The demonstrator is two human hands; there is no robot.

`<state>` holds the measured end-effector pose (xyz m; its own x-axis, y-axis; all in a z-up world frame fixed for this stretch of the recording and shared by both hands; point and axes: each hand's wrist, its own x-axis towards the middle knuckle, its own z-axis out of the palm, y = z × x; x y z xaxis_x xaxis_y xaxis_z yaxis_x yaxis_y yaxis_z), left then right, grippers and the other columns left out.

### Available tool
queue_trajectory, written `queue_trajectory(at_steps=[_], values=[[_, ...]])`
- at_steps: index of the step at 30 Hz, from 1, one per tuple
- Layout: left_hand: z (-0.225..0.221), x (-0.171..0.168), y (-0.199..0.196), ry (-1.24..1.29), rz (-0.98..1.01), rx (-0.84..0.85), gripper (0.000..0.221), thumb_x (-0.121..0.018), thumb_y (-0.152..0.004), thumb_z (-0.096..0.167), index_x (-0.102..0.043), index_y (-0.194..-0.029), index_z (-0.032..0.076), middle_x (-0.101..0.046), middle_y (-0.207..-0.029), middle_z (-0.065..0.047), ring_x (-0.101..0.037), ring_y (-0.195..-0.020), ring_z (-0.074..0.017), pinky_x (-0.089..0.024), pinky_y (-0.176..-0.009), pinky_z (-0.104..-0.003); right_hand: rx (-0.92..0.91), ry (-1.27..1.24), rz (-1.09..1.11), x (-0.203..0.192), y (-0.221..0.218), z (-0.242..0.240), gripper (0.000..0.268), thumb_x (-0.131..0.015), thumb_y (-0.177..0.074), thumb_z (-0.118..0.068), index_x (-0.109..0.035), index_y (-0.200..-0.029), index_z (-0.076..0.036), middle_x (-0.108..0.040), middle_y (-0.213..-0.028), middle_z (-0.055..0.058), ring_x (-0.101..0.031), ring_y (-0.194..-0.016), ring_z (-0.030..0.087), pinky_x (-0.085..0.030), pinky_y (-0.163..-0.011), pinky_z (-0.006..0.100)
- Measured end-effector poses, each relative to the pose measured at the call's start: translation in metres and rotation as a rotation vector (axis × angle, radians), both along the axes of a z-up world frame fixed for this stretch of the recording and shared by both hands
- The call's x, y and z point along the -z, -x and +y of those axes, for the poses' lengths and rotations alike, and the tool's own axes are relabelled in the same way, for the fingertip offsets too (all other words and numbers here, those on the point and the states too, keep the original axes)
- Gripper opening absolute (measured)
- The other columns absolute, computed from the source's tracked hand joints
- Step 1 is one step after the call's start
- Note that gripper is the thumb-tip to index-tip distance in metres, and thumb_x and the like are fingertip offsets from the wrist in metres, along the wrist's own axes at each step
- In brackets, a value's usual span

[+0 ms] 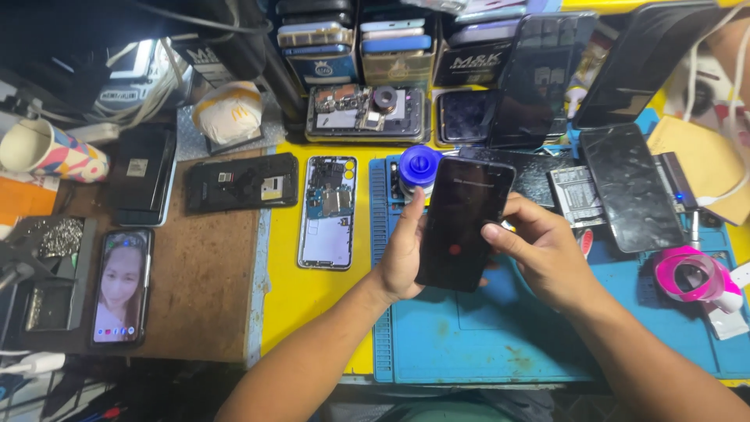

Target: The person handles multiple smartphones on a cluttered workbench, using a screwdriver to remove screws from the back of an Oppo phone and later a Vivo phone. They also peel off colored stickers from the devices and place them on the table.

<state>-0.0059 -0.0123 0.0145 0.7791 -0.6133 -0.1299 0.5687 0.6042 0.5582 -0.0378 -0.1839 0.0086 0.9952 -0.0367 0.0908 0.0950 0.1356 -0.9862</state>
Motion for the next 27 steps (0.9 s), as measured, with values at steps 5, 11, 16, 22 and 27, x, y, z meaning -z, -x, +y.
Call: queue_trajectory(at_steps=[5,11,16,22,27], values=[[-0.001,0.052,-0.026,-0.08,0.079,0.031,0.078,-0.038,-0.105,0.07,-0.069,-0.13,0.003,-0.074,-0.113,-0.019,-0.073,-0.097,-0.0304,-0.061,-0.086,-0.044,0.08,-0.124,0.311,0.032,-0.001,-0.021,0.015,-0.074,-0.09,-0.005,-0.06,-0.095,-0.009,-0.061,-0.081,0.003,-0.062,-0.069,0.015,-0.049,-0.067,0.023],[0.02,-0.041,0.004,-0.865,-0.643,-0.161,0.094,-0.069,-0.064,0.051,-0.052,-0.145,0.006,-0.07,-0.129,-0.011,-0.068,-0.114,-0.0191,-0.055,-0.101,-0.033,0.156,-0.055,0.251,0.077,-0.002,-0.035,0.029,-0.071,-0.1,-0.012,-0.052,-0.118,-0.023,-0.055,-0.096,-0.005,-0.069,-0.08,0.01,-0.055,-0.074,0.012],[0.019,-0.025,0.02,-1.284,-0.85,-0.129,0.123,-0.05,-0.054,0.068,-0.019,-0.16,0.014,-0.038,-0.16,-0.024,-0.053,-0.135,-0.0462,-0.047,-0.099,-0.06,0.119,0.14,0.202,0.072,0.012,-0.021,0.032,-0.067,-0.114,-0.02,-0.039,-0.129,-0.013,-0.063,-0.095,0.007,-0.066,-0.088,0.01,-0.048,-0.089,0.016],[0.066,0.006,0.016,-0.512,-0.541,-0.111,0.065,-0.068,-0.08,0.03,-0.052,-0.139,0.007,-0.059,-0.126,-0.007,-0.052,-0.102,-0.0136,-0.04,-0.084,-0.027,-0.033,-0.032,0.053,0.02,0.021,-0.01,0.039,-0.053,-0.107,-0.019,-0.058,-0.134,0.008,-0.063,-0.114,0.025,-0.066,-0.105,0.035,-0.06,-0.095,0.047],[0.126,0.006,0.029,0.351,-0.157,0.06,0.073,-0.06,-0.106,0.04,-0.033,-0.157,-0.005,-0.067,-0.118,-0.013,-0.057,-0.076,-0.0127,-0.044,-0.056,-0.023,-0.028,0.02,0.02,0.012,0.022,-0.017,0.033,-0.051,-0.112,-0.017,-0.061,-0.121,0.013,-0.062,-0.103,0.026,-0.068,-0.089,0.038,-0.062,-0.09,0.048]])
